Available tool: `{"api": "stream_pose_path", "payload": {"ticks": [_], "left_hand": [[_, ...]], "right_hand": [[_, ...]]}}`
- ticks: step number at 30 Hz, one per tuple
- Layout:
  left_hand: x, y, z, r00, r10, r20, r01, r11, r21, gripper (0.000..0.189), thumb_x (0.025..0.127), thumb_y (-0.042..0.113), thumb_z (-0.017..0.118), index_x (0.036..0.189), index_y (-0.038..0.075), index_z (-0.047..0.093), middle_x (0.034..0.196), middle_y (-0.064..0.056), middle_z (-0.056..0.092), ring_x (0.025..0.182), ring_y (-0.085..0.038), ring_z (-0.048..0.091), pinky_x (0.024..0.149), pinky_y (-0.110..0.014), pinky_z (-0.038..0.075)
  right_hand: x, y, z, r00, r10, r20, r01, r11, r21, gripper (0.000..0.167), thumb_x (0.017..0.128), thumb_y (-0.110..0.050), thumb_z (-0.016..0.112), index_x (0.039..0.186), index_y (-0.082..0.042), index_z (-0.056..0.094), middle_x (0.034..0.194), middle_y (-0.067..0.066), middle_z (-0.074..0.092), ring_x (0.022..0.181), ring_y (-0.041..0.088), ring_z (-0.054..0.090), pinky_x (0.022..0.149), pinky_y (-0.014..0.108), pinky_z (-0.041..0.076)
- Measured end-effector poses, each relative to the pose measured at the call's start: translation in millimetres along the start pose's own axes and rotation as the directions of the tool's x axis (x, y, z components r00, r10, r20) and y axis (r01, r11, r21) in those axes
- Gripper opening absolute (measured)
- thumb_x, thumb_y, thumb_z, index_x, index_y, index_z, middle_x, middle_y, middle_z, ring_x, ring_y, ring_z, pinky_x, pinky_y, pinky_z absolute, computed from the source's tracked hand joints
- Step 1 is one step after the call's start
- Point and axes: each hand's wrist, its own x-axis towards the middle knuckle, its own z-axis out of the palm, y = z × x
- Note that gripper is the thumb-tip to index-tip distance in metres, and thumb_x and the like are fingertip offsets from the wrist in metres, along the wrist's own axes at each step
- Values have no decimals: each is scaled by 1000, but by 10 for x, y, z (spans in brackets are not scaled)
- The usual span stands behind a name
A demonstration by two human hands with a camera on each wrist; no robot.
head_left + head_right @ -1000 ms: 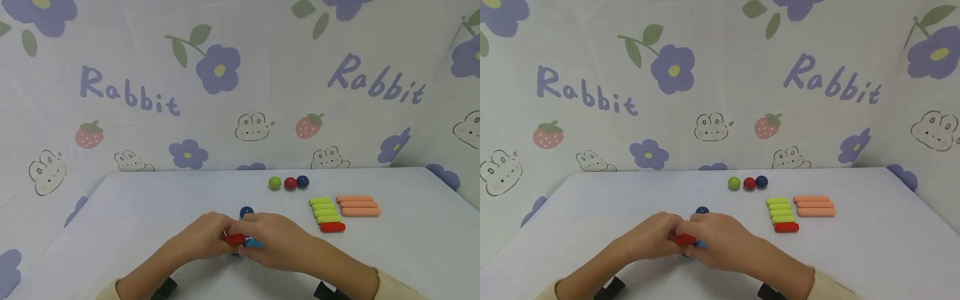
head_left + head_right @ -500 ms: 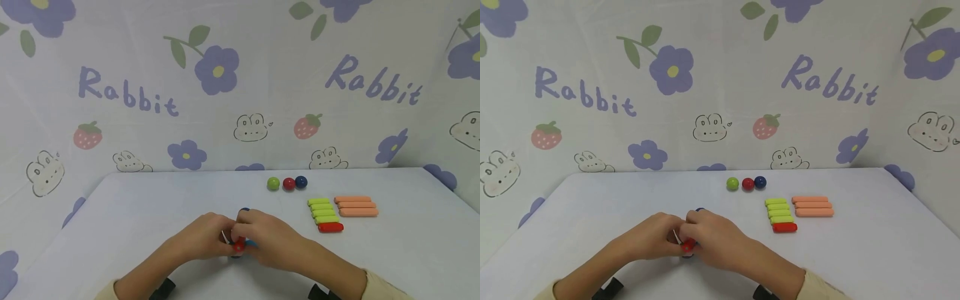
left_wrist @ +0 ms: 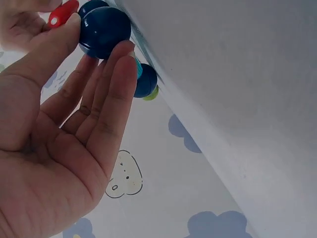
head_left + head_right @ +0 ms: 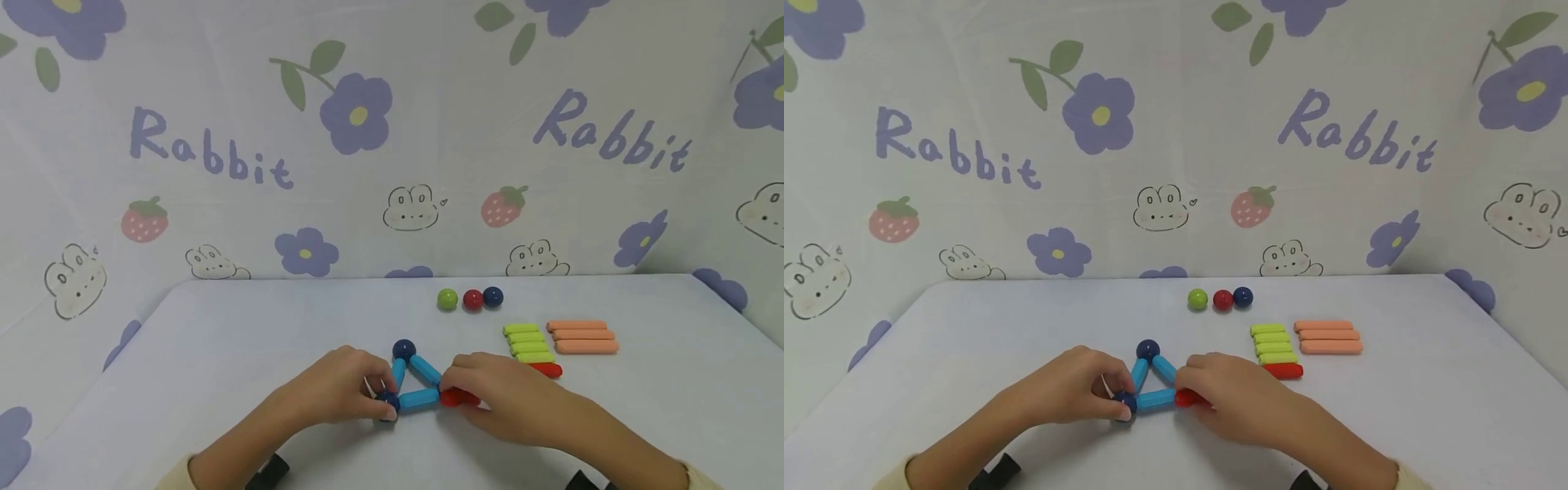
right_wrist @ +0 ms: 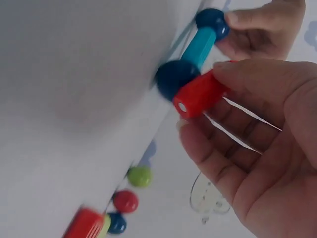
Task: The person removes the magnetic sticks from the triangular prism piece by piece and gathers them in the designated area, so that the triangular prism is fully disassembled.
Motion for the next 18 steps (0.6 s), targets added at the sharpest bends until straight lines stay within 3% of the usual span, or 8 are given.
{"api": "stream_pose_path", "payload": {"ticks": [4, 10, 18], "left_hand": [[2, 18, 0, 1000, 2, 4, -2, 1000, 17, 19, 80, 20, 87, 93, 16, 74, 84, 10, 69, 74, -3, 64, 70, -20, 54], [-23, 55, 3, 1000, -24, 19, 23, 999, 42, 23, 78, 20, 88, 92, 20, 71, 83, 11, 67, 75, -4, 62, 73, -23, 53], [-41, 89, 7, 999, -18, 30, 15, 995, 98, 28, 75, 20, 90, 87, 22, 66, 80, 13, 65, 75, -6, 60, 72, -25, 51]], "right_hand": [[-191, 189, -33, 995, 91, 31, -90, 995, -38, 27, 82, -9, 82, 104, -21, 72, 92, -15, 61, 85, 7, 57, 76, 29, 56], [-403, 436, -60, 971, 233, 63, -229, 972, -57, 28, 79, -6, 84, 87, -25, 66, 76, -17, 53, 72, 5, 50, 65, 24, 49], [-486, 649, -92, 956, 287, 51, -286, 958, -22, 25, 77, -11, 87, 80, -28, 68, 73, -16, 52, 68, 5, 49, 59, 23, 45]]}}
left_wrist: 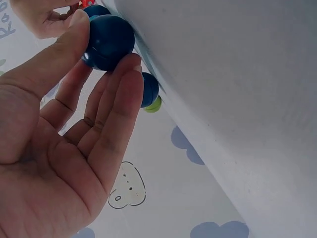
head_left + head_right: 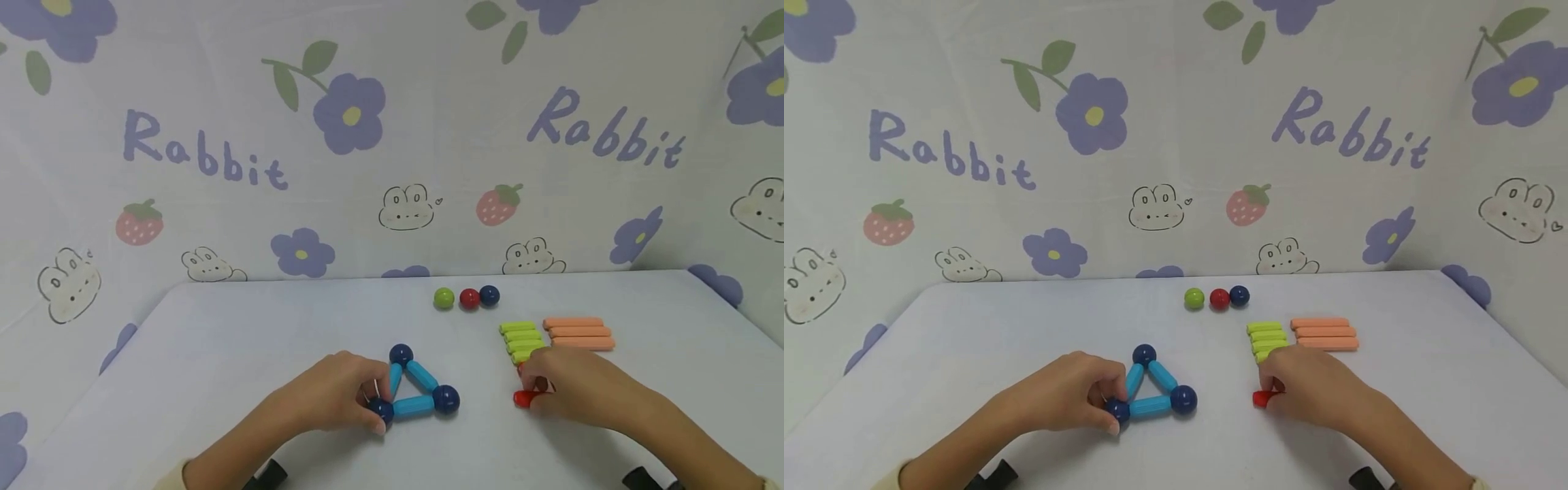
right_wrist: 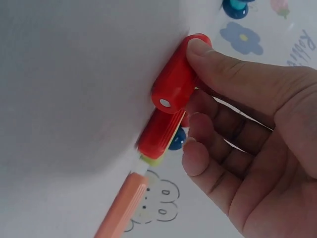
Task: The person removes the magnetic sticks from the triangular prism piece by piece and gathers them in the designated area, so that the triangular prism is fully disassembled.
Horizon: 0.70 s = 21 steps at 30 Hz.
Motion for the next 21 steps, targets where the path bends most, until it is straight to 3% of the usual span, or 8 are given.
{"api": "stream_pose_path", "payload": {"ticks": [7, 13, 21], "left_hand": [[-8, -3, 5, 1000, 12, 5, -12, 998, 58, 31, 73, 23, 91, 85, 23, 62, 78, 14, 64, 71, -3, 57, 69, -23, 50], [-16, 13, 20, 1000, 11, -7, -10, 995, 95, 33, 73, 25, 91, 84, 23, 61, 77, 14, 62, 70, -4, 56, 67, -23, 48], [-21, 40, 41, 999, 16, -27, -12, 988, 153, 35, 71, 29, 92, 84, 23, 59, 76, 15, 60, 69, -5, 53, 67, -24, 46]], "right_hand": [[3, 92, -15, 998, 12, -57, -15, 999, -50, 24, 75, -11, 88, 79, -25, 69, 75, -14, 54, 71, 7, 49, 61, 23, 46], [35, 142, -35, 998, 27, -61, -30, 998, -54, 26, 74, -7, 88, 77, -23, 67, 72, -14, 53, 72, 8, 50, 63, 24, 47], [36, 196, -16, 992, -10, -124, 0, 997, -81, 33, 73, -7, 88, 74, -24, 60, 69, -12, 48, 69, 7, 45, 55, 23, 39]]}}
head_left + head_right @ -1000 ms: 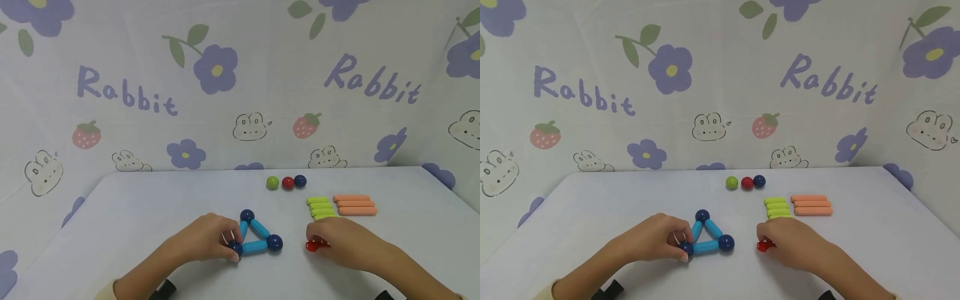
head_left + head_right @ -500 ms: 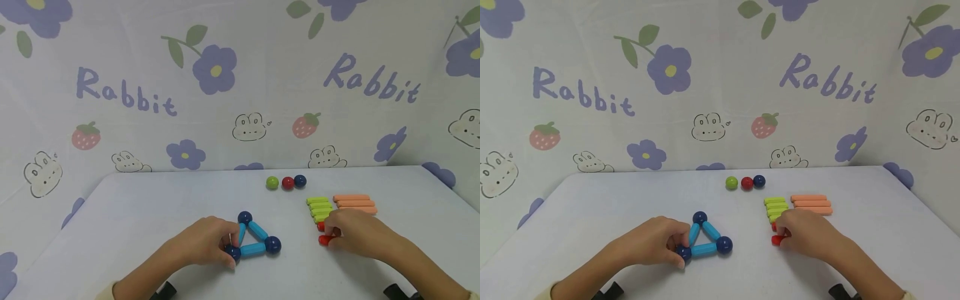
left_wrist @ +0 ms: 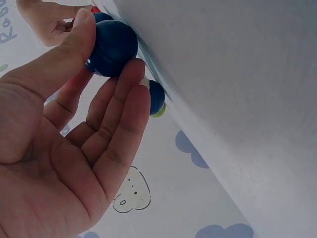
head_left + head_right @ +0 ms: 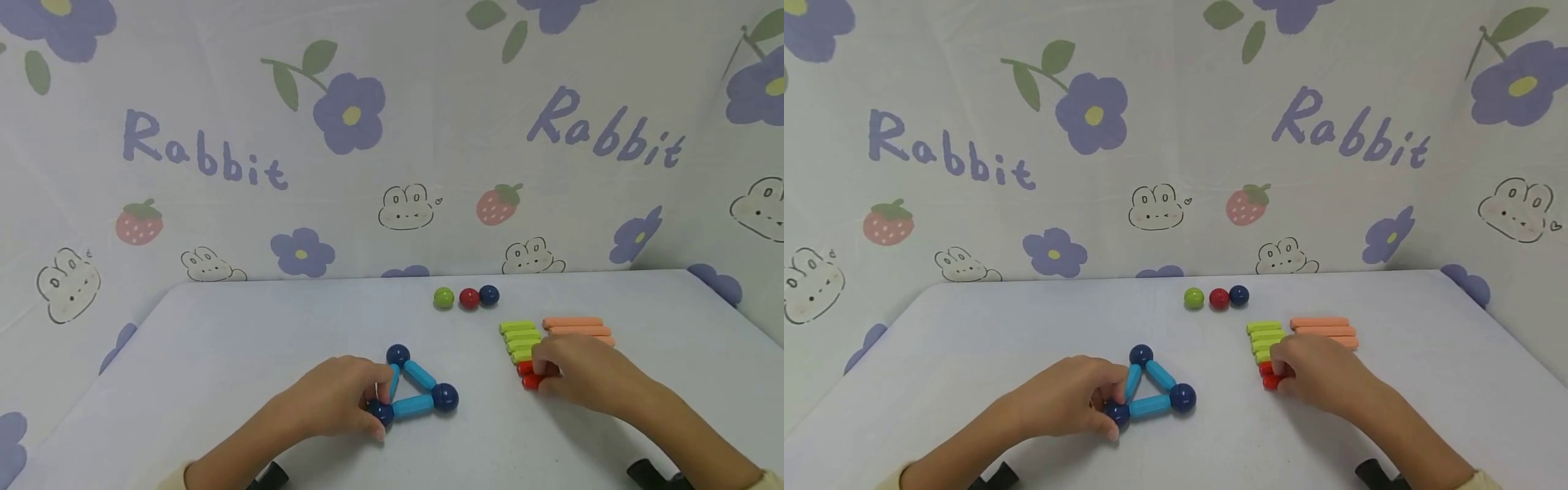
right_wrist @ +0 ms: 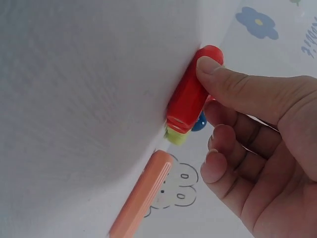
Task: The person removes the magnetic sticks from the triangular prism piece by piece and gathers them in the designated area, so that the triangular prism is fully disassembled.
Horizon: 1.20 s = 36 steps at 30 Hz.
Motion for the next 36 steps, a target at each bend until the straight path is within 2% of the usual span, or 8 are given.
{"api": "stream_pose_path", "payload": {"ticks": [7, 10, 15, 21, 26, 33, 36], "left_hand": [[-16, 0, -7, 1000, -15, 18, 15, 1000, -4, 35, 72, 29, 91, 85, 23, 59, 77, 15, 59, 70, -5, 53, 67, -23, 47], [-21, -13, -8, 999, -21, 27, 21, 1000, -12, 34, 73, 29, 91, 86, 24, 60, 77, 14, 59, 71, -5, 53, 67, -23, 47], [-31, -26, -20, 999, -16, 29, 16, 1000, -16, 33, 75, 31, 90, 86, 24, 60, 80, 14, 59, 72, -5, 55, 68, -23, 48], [-73, -24, -32, 1000, 14, -9, -15, 999, -37, 24, 82, 28, 84, 80, 26, 61, 73, 16, 58, 68, -3, 53, 63, -23, 46], [-60, -19, -17, 999, 35, -10, -36, 996, -80, 24, 83, 25, 84, 77, 25, 61, 68, 16, 57, 63, -3, 51, 58, -22, 44], [-44, -10, -41, 1000, 18, 21, -16, 996, -82, 24, 82, 24, 85, 77, 25, 61, 70, 15, 58, 65, -4, 54, 61, -23, 47], [-46, -5, -48, 999, 9, 34, -6, 996, -86, 24, 81, 25, 85, 77, 25, 61, 71, 15, 59, 67, -4, 55, 62, -23, 47]], "right_hand": [[18, -58, 19, 1000, -1, 17, 1, 1000, 4, 29, 74, -10, 89, 83, -24, 65, 69, -12, 48, 69, 8, 47, 57, 22, 42], [17, -153, 11, 999, -23, 26, 23, 1000, 22, 27, 76, -13, 88, 88, -25, 67, 75, -15, 53, 72, 7, 50, 61, 23, 47], [55, -435, -5, 993, -113, 24, 110, 990, 91, 20, 83, -20, 83, 97, -27, 71, 87, -18, 59, 74, 3, 53, 64, 22, 50], [222, -829, -6, 967, -252, 21, 248, 962, 116, 15, 88, -21, 78, 101, -26, 73, 96, -14, 63, 80, 6, 59, 70, 23, 54], [349, -1019, 27, 963, -269, 22, 266, 960, 91, 15, 87, -23, 78, 99, -27, 69, 93, -12, 58, 78, 6, 57, 69, 22, 52], [509, -1099, 265, 945, -259, 199, 250, 966, 68, 19, 84, -16, 80, 100, -24, 72, 81, -10, 49, 67, 6, 49, 62, 20, 45], [503, -1071, 276, 942, -253, 221, 237, 967, 98, 17, 85, -15, 80, 97, -25, 73, 80, -10, 49, 67, 6, 50, 62, 21, 46]]}}
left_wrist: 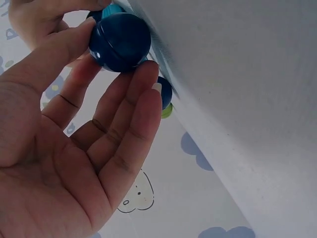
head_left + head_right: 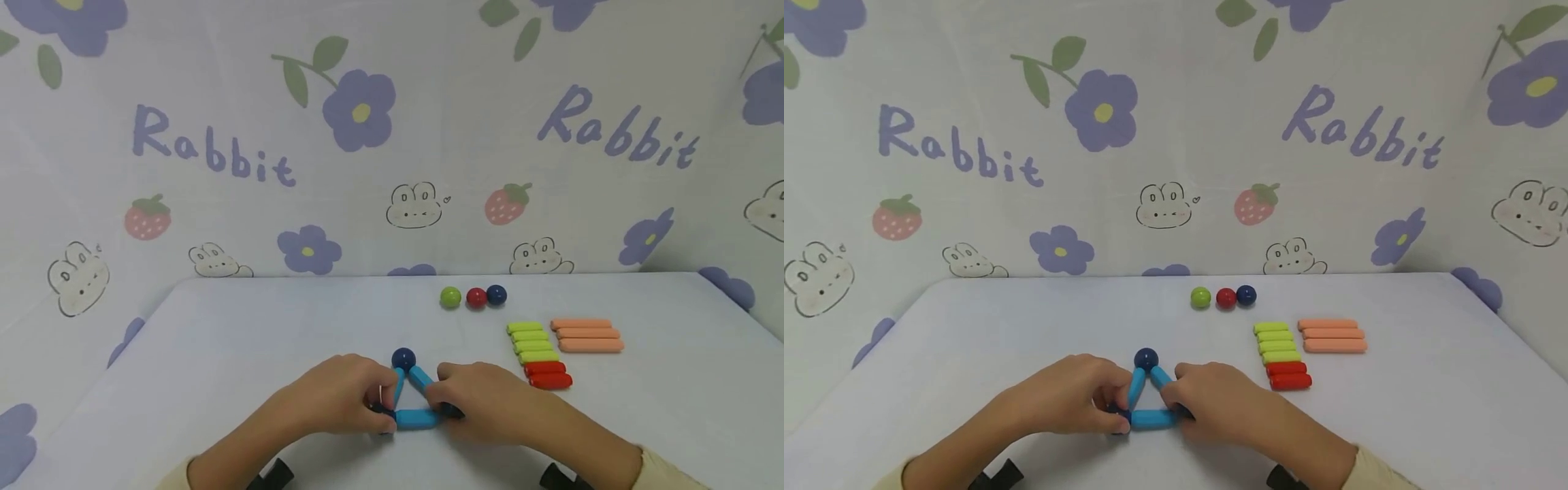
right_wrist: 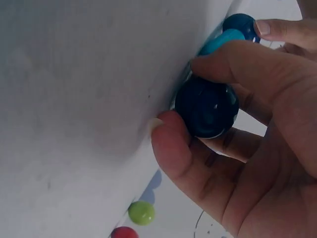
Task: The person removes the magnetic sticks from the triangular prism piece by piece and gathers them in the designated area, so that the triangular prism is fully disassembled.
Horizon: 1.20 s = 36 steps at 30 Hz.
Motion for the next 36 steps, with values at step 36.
{"api": "stream_pose_path", "payload": {"ticks": [36], "left_hand": [[-6, 13, 3, 1000, 11, -13, -11, 1000, 21, 24, 80, 25, 86, 78, 23, 62, 71, 13, 56, 67, -4, 52, 61, -23, 45]], "right_hand": [[-96, 1515, -739, 893, 370, -255, -327, 924, 199, 38, 84, -7, 79, 117, 0, 62, 111, 20, 64, 98, 34, 62, 85, 48, 56]]}}
